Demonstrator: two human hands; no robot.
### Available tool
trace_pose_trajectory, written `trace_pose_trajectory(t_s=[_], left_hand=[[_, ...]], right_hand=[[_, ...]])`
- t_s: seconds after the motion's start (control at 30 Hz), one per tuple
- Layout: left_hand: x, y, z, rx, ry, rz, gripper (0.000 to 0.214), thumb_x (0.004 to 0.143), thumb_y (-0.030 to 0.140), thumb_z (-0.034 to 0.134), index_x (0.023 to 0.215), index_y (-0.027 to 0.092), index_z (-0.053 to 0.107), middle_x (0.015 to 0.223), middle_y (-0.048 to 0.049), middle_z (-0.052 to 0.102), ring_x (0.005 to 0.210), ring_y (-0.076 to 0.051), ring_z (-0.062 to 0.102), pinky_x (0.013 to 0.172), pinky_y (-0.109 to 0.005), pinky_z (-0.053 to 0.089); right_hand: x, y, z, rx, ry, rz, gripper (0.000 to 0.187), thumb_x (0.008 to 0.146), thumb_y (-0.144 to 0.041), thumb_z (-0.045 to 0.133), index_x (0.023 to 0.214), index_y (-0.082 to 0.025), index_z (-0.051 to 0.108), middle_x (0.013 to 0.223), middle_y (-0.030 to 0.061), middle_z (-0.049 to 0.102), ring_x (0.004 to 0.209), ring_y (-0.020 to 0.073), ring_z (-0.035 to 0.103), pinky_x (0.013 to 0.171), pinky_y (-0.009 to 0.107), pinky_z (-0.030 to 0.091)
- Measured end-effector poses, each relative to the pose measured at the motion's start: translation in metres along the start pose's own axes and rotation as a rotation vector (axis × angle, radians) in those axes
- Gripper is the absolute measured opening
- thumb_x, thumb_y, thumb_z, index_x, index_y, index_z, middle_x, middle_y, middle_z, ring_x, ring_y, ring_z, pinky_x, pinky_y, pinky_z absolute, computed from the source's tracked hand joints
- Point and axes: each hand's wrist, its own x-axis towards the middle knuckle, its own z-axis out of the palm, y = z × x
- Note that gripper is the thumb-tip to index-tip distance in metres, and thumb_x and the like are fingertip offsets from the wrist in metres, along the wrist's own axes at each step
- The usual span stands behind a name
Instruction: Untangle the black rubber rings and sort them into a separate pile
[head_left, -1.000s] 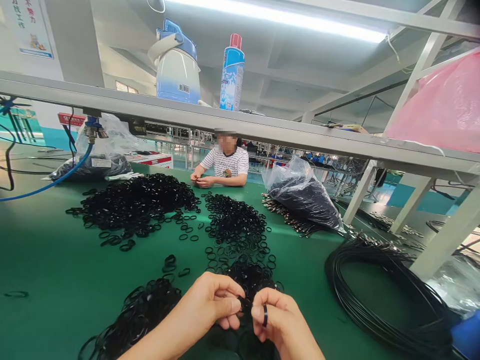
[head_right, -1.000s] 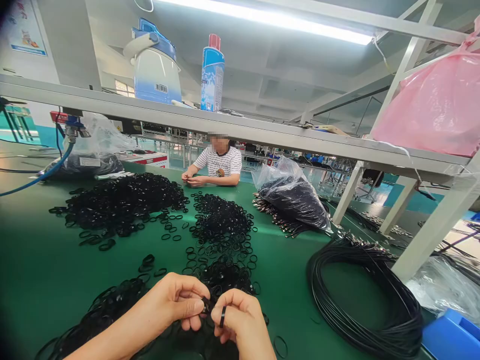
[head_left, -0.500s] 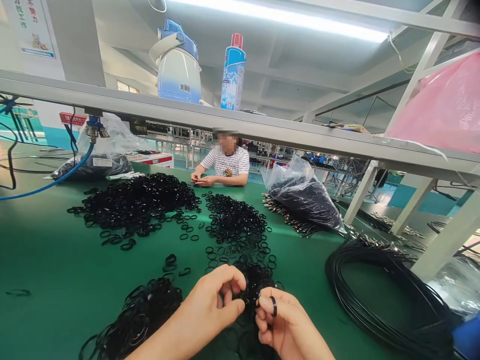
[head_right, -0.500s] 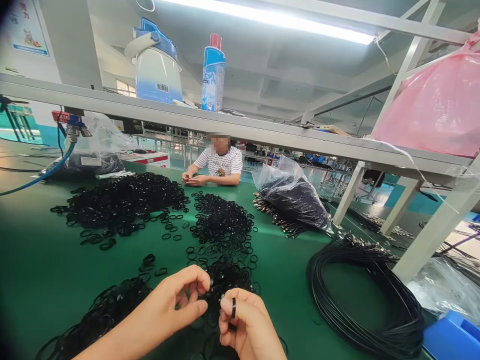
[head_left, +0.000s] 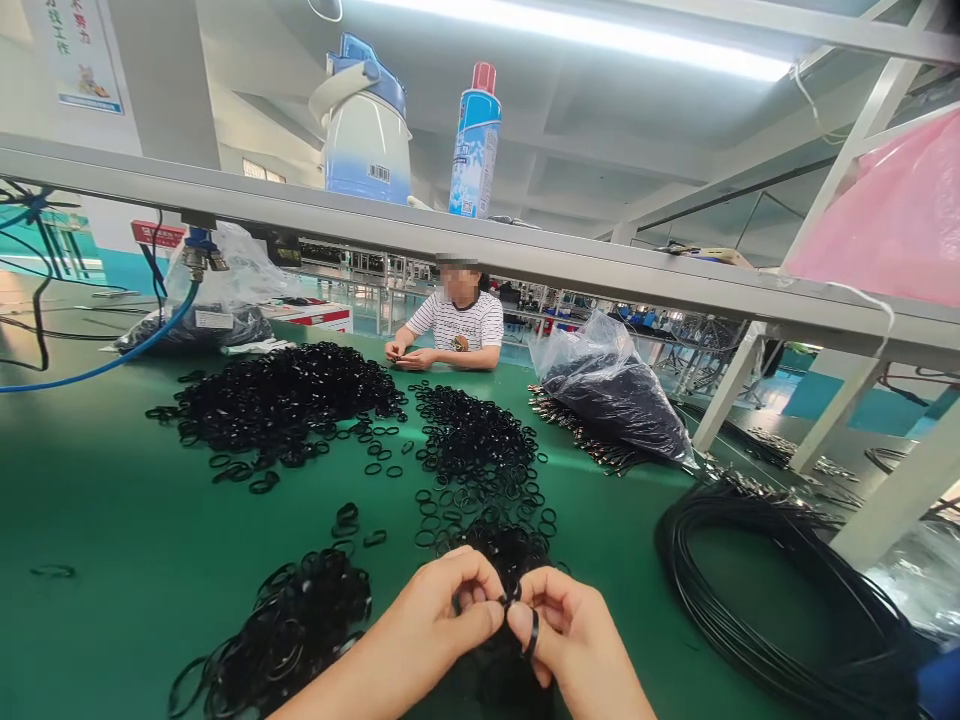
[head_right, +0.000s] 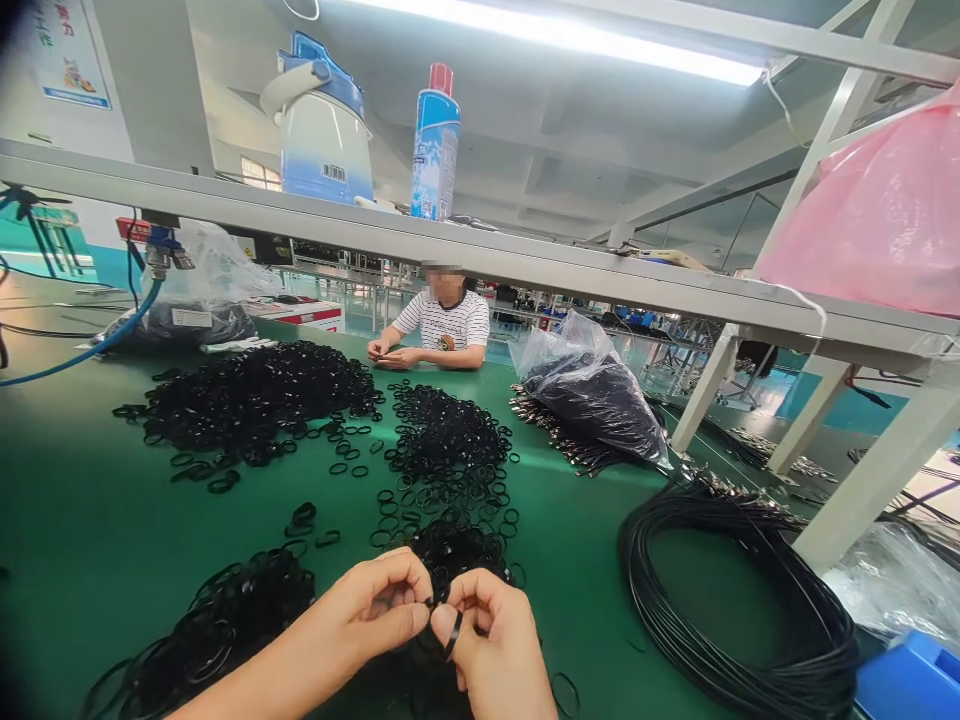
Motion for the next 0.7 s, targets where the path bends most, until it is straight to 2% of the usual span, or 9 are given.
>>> trace_pose_trajectory(t_s=[0.13,0.23,0.3,0.4,0.47,0.53,0.63,0.7], left_hand=[[0.004,-0.008,-0.014,0.003,0.056,-0.045,0.008,0.08,0.024,0.044,0.072,0.021,0.045,0.063,0.0069,0.04,0.062,-0.012,0.038,0.056,-0.022,0.03],[0.01,-0.018,-0.027,0.143,0.158,-0.037,0.01,0.079,0.025,0.041,0.07,0.021,0.042,0.066,0.0059,0.041,0.064,-0.013,0.04,0.057,-0.022,0.031],[0.013,-0.025,-0.032,0.265,0.161,-0.017,0.009,0.079,0.026,0.043,0.072,0.021,0.047,0.071,0.0041,0.046,0.067,-0.014,0.044,0.06,-0.023,0.034],[0.014,-0.029,-0.031,0.379,0.078,-0.006,0.005,0.075,0.024,0.049,0.078,0.021,0.053,0.073,0.0028,0.055,0.07,-0.016,0.051,0.062,-0.024,0.036],[0.012,-0.027,-0.029,0.392,0.048,0.0,0.011,0.075,0.021,0.051,0.086,0.023,0.053,0.075,0.0033,0.059,0.073,-0.016,0.054,0.064,-0.024,0.037],[0.009,-0.024,-0.029,0.42,0.043,0.022,0.014,0.077,0.02,0.049,0.089,0.024,0.054,0.081,0.0031,0.061,0.078,-0.016,0.055,0.066,-0.025,0.038],[0.007,-0.02,-0.034,0.521,0.033,0.072,0.013,0.08,0.019,0.047,0.081,0.024,0.059,0.083,0.0023,0.062,0.082,-0.017,0.055,0.071,-0.026,0.038],[0.006,-0.021,-0.042,0.557,0.021,0.095,0.012,0.078,0.017,0.05,0.076,0.023,0.06,0.086,0.0018,0.061,0.086,-0.017,0.054,0.076,-0.026,0.038]], right_hand=[[0.001,0.0,-0.012,-0.24,0.198,-0.071,0.02,0.075,-0.036,0.058,0.07,-0.019,0.05,0.058,-0.0056,0.041,0.049,0.0083,0.036,0.043,0.019,0.028],[0.0,-0.003,-0.023,-0.493,0.34,-0.096,0.01,0.078,-0.025,0.051,0.069,-0.021,0.049,0.063,-0.0038,0.043,0.056,0.0115,0.04,0.049,0.021,0.031],[0.0,-0.002,-0.027,-0.617,0.314,-0.132,0.012,0.077,-0.014,0.045,0.07,-0.022,0.052,0.065,-0.0022,0.048,0.059,0.0134,0.045,0.053,0.023,0.035],[-0.001,0.0,-0.025,-0.762,0.21,-0.273,0.034,0.073,-0.001,0.035,0.082,-0.022,0.06,0.084,0.0033,0.061,0.077,0.018,0.056,0.068,0.029,0.041],[-0.003,0.0,-0.02,-0.883,0.185,-0.383,0.043,0.07,0.003,0.033,0.087,-0.023,0.062,0.099,0.0054,0.063,0.096,0.0222,0.054,0.08,0.035,0.04],[-0.005,-0.002,-0.015,-0.994,0.198,-0.488,0.044,0.069,0.005,0.034,0.085,-0.024,0.063,0.106,0.005,0.062,0.11,0.0253,0.046,0.087,0.04,0.035],[-0.008,-0.008,-0.006,-1.056,0.125,-0.579,0.046,0.065,0.007,0.037,0.086,-0.025,0.063,0.112,0.0029,0.06,0.113,0.0245,0.042,0.09,0.04,0.032],[-0.01,-0.006,0.002,-1.046,-0.013,-0.559,0.043,0.065,0.005,0.044,0.088,-0.026,0.063,0.108,0.001,0.06,0.106,0.0218,0.047,0.086,0.035,0.034]])
